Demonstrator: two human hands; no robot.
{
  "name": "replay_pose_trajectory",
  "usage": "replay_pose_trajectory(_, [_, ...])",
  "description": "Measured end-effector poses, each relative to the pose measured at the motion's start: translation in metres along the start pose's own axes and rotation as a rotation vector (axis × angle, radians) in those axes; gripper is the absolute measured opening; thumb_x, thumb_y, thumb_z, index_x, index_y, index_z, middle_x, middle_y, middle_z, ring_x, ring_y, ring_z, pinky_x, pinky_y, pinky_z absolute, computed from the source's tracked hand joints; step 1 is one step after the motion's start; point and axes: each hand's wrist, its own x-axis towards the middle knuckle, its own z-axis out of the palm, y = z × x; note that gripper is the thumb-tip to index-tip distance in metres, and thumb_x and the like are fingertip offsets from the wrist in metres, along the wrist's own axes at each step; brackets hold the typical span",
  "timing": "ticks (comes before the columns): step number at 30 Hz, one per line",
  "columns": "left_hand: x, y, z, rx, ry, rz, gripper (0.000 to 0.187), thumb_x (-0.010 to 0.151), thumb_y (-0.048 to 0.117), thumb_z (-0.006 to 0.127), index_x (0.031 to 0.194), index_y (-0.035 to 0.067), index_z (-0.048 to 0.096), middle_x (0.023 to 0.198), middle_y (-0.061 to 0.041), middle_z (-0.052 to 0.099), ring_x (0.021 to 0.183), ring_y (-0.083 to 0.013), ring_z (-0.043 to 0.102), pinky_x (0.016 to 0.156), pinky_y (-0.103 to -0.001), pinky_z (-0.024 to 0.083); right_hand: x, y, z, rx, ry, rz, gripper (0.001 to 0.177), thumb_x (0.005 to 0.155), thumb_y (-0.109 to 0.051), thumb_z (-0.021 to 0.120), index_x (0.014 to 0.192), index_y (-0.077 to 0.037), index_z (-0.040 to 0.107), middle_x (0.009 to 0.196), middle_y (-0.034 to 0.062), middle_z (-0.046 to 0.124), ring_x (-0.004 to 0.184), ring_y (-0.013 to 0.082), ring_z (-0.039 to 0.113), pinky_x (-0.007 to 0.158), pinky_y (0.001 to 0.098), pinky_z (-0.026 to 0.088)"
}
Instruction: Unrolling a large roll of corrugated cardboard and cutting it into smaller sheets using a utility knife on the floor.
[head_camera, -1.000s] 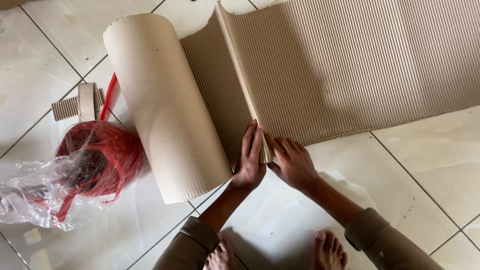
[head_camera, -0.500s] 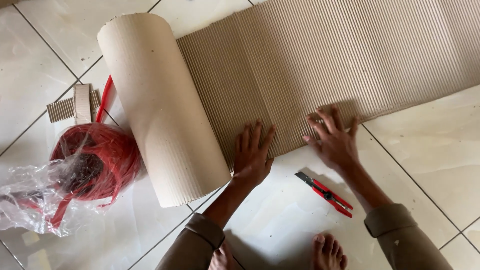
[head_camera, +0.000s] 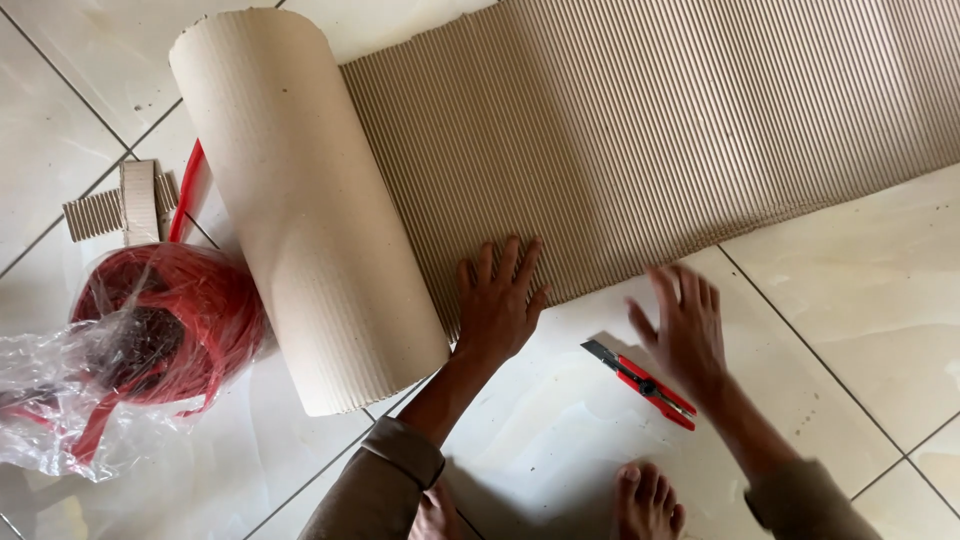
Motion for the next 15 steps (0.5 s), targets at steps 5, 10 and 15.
replay_pose_trajectory(5, [0.008, 0.010, 0.009, 0.055, 0.071, -0.081, 0.064, 0.100, 0.043, 0.053, 0.159, 0.022, 0.037, 0.148, -0.008, 0.049, 0.135, -0.0377, 0.042, 0.100, -0.060, 0.034, -0.082, -0.015, -0.008, 0.052, -0.152, -0.023, 0.047, 0.085, -0.047, 0.071, 0.118, -0.015, 0.062, 0.103, 0.0072, 0.061, 0.092, 0.0276, 0.063, 0.076, 0.0415, 0.049])
replay_pose_trajectory(10, [0.018, 0.014, 0.009, 0.135, 0.255, -0.097, 0.062, 0.099, 0.043, 0.060, 0.155, 0.022, 0.044, 0.141, -0.005, 0.058, 0.125, -0.0336, 0.052, 0.096, -0.058, 0.041, -0.110, -0.012, -0.009, 0.026, -0.256, -0.086, 0.037, 0.091, -0.037, 0.069, 0.115, -0.010, 0.060, 0.107, 0.0097, 0.064, 0.088, 0.0284, 0.061, 0.077, 0.0420, 0.050])
replay_pose_trajectory(15, [0.030, 0.039, -0.001, -0.087, 0.069, -0.323, 0.079, 0.087, 0.029, 0.069, 0.157, 0.017, 0.035, 0.154, -0.015, 0.035, 0.137, -0.0416, 0.037, 0.109, -0.073, 0.026, -0.084, 0.006, -0.010, 0.430, -0.338, 0.082, 0.034, 0.093, -0.016, 0.068, 0.113, -0.002, 0.045, 0.080, 0.0107, 0.072, 0.059, 0.0215, 0.070, 0.049, 0.0349, 0.060])
